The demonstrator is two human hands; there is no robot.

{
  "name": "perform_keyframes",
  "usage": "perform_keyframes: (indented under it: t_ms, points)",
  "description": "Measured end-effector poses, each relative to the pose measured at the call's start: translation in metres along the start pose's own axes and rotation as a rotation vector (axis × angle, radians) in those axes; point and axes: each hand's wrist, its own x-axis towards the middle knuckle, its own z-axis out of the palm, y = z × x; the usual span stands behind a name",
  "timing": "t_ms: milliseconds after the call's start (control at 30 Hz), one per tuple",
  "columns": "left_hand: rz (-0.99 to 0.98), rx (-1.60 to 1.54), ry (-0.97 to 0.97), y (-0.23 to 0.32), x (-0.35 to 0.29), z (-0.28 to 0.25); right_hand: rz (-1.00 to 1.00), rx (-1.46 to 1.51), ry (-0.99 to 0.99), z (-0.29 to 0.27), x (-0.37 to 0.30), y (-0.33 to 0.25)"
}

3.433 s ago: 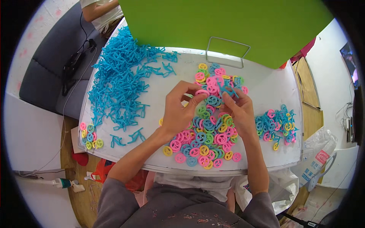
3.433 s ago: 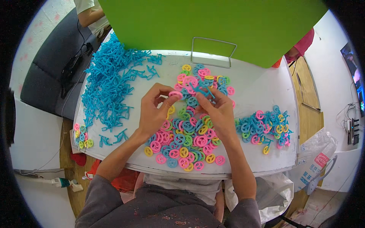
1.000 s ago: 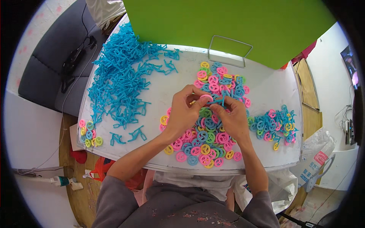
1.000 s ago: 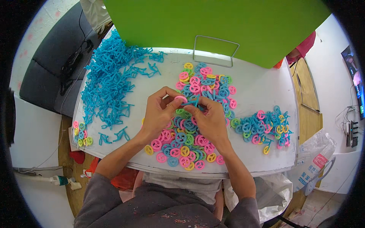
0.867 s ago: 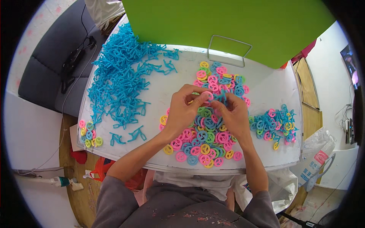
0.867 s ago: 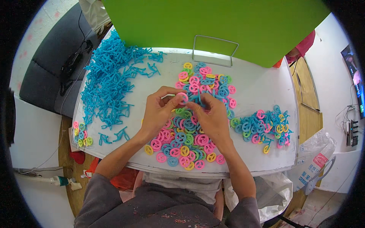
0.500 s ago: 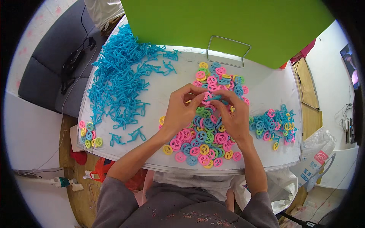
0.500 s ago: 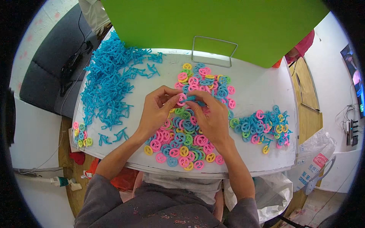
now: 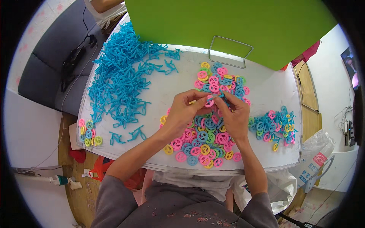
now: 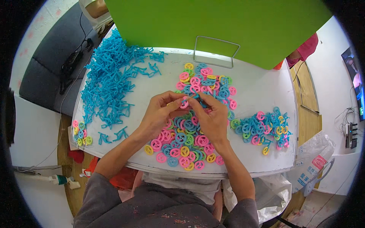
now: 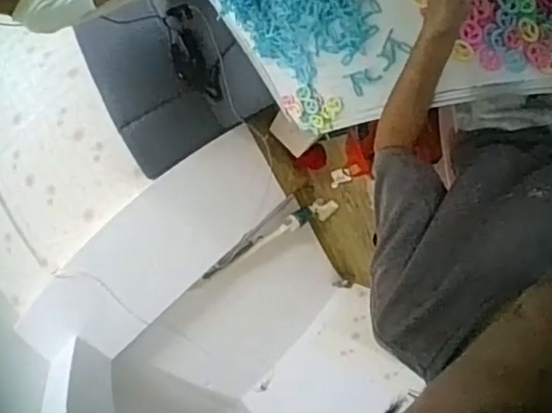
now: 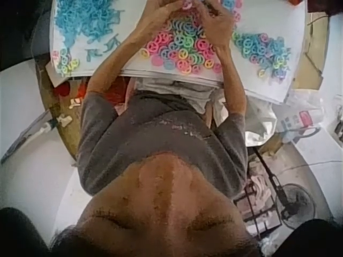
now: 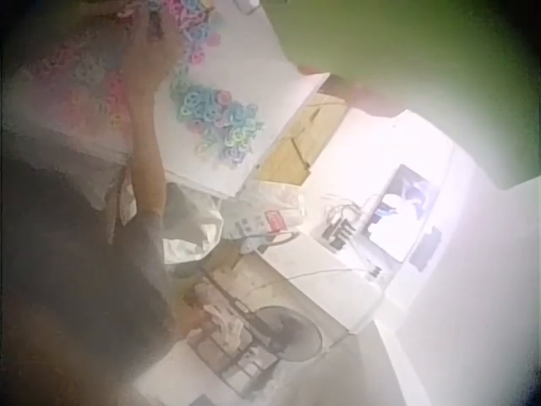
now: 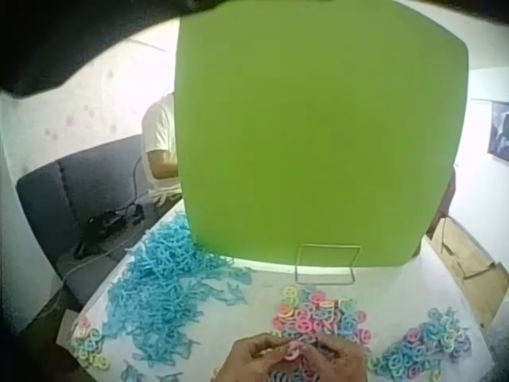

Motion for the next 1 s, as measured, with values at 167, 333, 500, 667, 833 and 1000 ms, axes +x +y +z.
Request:
perform_keyframes:
  t_ms: [167,333,500,667,833,1000]
  points:
    - [0.122,0.161,0.027,0.003,-0.002,0.003,0.071,0.036,0.050,0.003,-0.003,-0.004]
    - [0.156,0.217,0.058,-0.001,-0.003,0.003,0.101,0.009,0.088,0.007,-0.005,-0.008]
    - [0.106,0.261,0.086,0.003,-0.003,0.005,0.091,0.017,0.109,0.008,-0.008,-0.007]
    - [0.021,0.092,0.019,0.008,0.002,-0.004,0.046,-0.016,0.028,0.002,-0.003,-0.007]
    - [-0.033,0.091,0.016,0.009,0.002,-0.006,-0.201,-0.160,0.054,0.004,-0.005,0.006]
    - [-0.004,0.084,0.020,0.001,0.002,-0.005,-0.234,-0.154,0.093,0.006,-0.008,0.013]
